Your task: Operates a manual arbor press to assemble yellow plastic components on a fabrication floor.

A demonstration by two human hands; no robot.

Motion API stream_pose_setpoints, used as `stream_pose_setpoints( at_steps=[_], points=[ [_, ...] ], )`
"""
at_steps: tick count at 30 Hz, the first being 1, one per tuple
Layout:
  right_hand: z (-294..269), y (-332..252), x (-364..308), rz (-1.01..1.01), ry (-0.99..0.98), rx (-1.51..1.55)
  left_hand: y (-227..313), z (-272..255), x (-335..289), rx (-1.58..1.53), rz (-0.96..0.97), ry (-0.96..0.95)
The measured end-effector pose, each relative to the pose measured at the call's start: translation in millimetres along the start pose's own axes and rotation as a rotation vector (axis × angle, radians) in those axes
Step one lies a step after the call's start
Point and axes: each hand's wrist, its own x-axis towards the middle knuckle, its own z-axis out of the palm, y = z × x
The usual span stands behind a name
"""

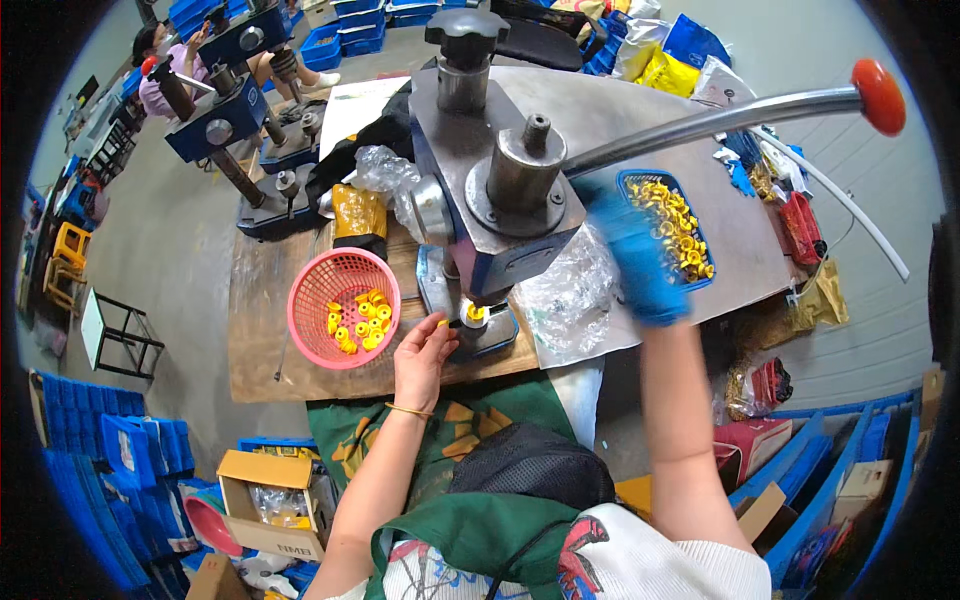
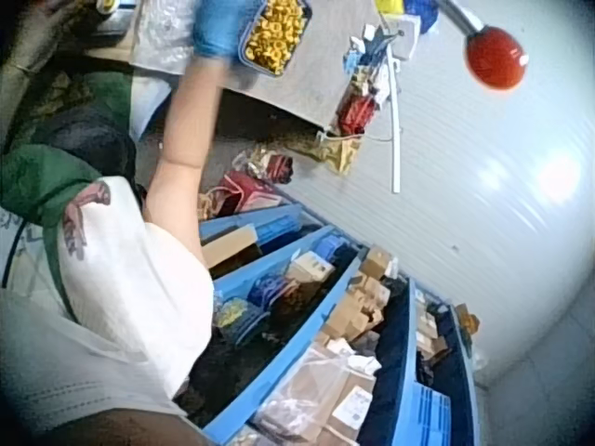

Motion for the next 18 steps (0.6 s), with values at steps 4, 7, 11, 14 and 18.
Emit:
stream_pose_setpoints(
  at_steps=[4,7,11,14,18],
  points=[
    [91.1,129.1,-60.2,-0.069,-0.445,-0.285,-1.3,-3.8,8.5,0.208,0.053,-0.020],
    [102.3,135.4,-68.2,-0.207,-0.244,-0.522,-1.5,-3.6,15.3,0.338,0.169,0.002],
    [85.9,121.1,-63.1,-0.084,-0.076,-0.471,-4.1,14.4,19.4,0.685,0.434,0.003],
    [33.8,134.1,-45.7,-0.075,0.280,-0.603,-6.0,17.2,18.4,0.995,0.717,-0.069],
    [-95.7,147.2,-24.4,0.040,0.502,-0.892,-4.7,20.0,8.5,1.135,0.905,-0.129]
  ],
)
